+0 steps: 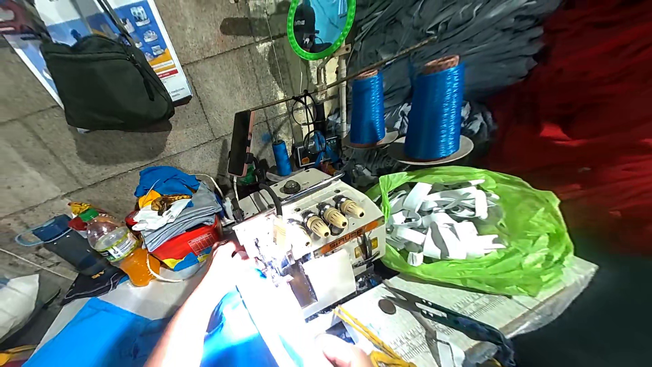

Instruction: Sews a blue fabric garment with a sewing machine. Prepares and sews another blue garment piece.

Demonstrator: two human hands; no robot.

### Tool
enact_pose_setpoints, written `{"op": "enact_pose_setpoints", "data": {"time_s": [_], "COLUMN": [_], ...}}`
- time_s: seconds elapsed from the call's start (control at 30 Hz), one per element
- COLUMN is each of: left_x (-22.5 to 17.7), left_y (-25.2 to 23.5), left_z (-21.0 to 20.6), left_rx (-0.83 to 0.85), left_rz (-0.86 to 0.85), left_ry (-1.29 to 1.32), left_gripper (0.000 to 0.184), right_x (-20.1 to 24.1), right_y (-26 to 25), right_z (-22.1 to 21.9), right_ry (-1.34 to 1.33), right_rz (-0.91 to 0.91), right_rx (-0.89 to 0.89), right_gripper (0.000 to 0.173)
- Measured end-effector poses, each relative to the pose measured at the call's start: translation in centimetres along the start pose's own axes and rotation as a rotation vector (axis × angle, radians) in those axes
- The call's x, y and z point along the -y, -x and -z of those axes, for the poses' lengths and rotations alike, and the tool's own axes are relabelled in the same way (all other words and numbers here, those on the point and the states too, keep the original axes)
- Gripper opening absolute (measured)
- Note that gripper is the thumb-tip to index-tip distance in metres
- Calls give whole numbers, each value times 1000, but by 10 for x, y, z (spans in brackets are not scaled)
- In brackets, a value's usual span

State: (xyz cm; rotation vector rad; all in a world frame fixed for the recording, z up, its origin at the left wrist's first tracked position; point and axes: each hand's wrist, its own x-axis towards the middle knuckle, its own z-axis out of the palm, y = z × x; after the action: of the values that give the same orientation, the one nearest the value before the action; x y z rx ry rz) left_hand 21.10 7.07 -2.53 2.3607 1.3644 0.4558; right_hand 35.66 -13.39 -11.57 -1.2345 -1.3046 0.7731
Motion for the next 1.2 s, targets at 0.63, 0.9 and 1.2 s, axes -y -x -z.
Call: {"op": "enact_pose_setpoints", "data": {"time_s": [0.63,0.9,1.2], "left_x": [-28,-42,107], "left_y": [118,205,265], "left_z": [-1,7,8], "left_rx": [-620,-568,-336], "left_rz": [-156,-241,444], "left_ry": [20,130,-164], "left_gripper": [23,33,28], "right_x": [31,37,45], "right_y": [-24,-14,9], "right_z": [-11,-19,0], "right_ry": [501,256,159], "right_rz": [115,545,233], "right_rx": [-332,58,90], "right_gripper": [16,22,35]}}
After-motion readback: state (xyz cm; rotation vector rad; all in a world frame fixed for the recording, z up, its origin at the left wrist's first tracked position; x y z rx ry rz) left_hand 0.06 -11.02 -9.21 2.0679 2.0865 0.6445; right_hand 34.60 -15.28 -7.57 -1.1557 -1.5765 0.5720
